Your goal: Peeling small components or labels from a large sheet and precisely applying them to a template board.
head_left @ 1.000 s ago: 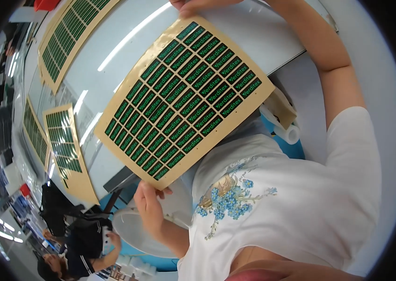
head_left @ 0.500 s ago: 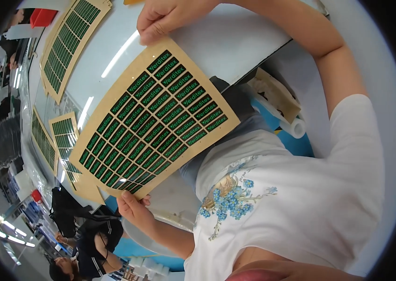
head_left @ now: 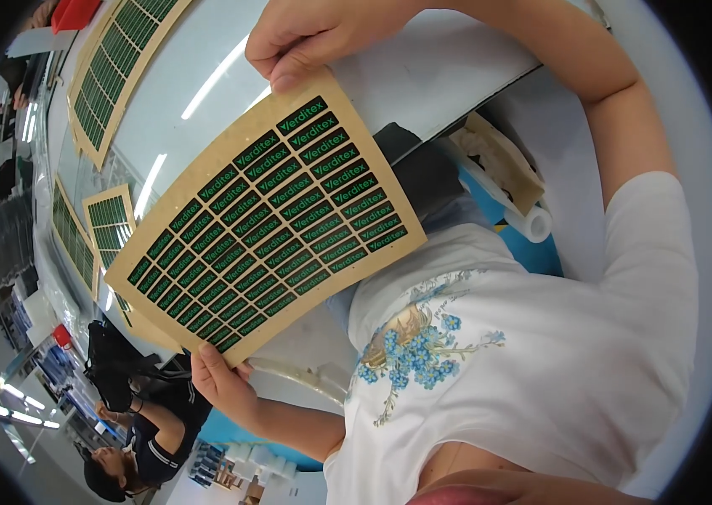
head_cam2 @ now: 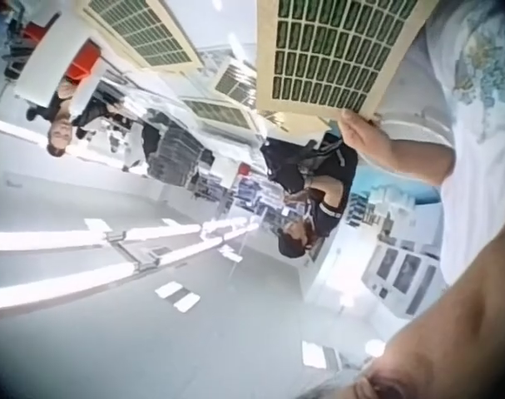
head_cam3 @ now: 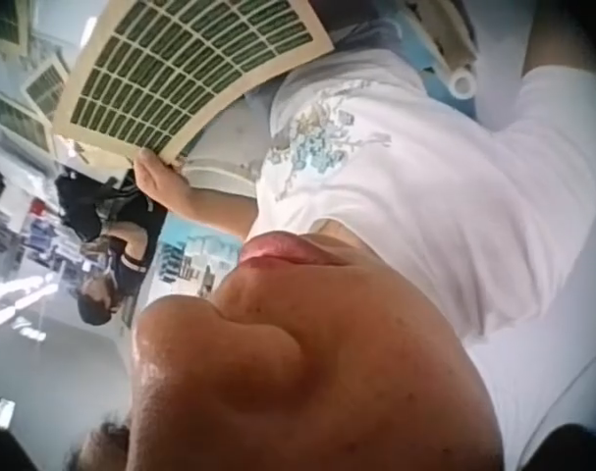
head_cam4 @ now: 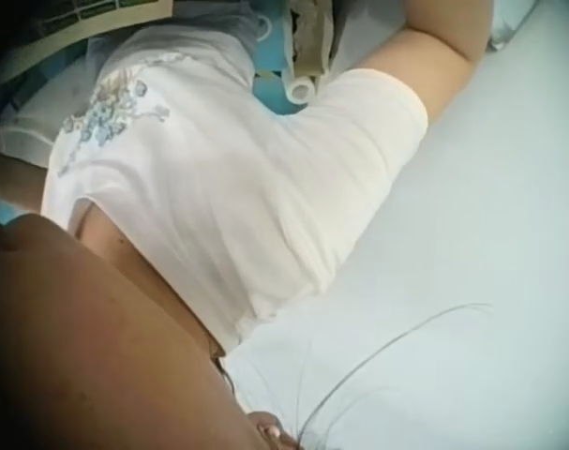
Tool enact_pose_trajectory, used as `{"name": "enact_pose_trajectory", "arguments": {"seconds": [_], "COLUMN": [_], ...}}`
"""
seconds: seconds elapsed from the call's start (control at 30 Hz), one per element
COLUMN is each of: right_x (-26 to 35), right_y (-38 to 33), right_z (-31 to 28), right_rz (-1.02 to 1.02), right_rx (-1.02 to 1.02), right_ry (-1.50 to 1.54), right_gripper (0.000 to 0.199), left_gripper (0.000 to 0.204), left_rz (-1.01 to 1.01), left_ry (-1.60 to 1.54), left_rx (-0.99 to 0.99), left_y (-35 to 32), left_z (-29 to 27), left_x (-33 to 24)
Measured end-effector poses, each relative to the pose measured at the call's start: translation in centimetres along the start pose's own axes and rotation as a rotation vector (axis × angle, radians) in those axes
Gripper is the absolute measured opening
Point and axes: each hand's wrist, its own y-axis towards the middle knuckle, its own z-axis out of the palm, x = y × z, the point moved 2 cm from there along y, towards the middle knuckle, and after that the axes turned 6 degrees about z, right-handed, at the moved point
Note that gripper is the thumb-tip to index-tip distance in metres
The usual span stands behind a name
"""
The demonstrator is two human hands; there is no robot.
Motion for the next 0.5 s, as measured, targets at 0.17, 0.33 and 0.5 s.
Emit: {"name": "enact_pose_trajectory", "arguments": {"seconds": [0.17,0.33,0.5], "right_x": [-0.1,-0.2,1.1], "right_y": [0.0,0.3,-0.6], "right_z": [0.3,0.4,0.2], "right_rz": [-0.035,-0.107,0.098], "right_rx": [-0.063,-0.068,-0.013], "right_ry": [-0.124,-0.182,-0.143], "right_gripper": [0.027,0.027,0.026], "left_gripper": [0.029,0.03,0.03], "left_rz": [-0.02,-0.023,-0.018], "left_ry": [-0.091,-0.207,-0.262], "left_rx": [0.048,0.089,0.132], "left_y": [0.1,0.0,0.2], "left_z": [-0.4,-0.5,-0.4], "left_x": [-0.1,-0.6,-0.8]}}
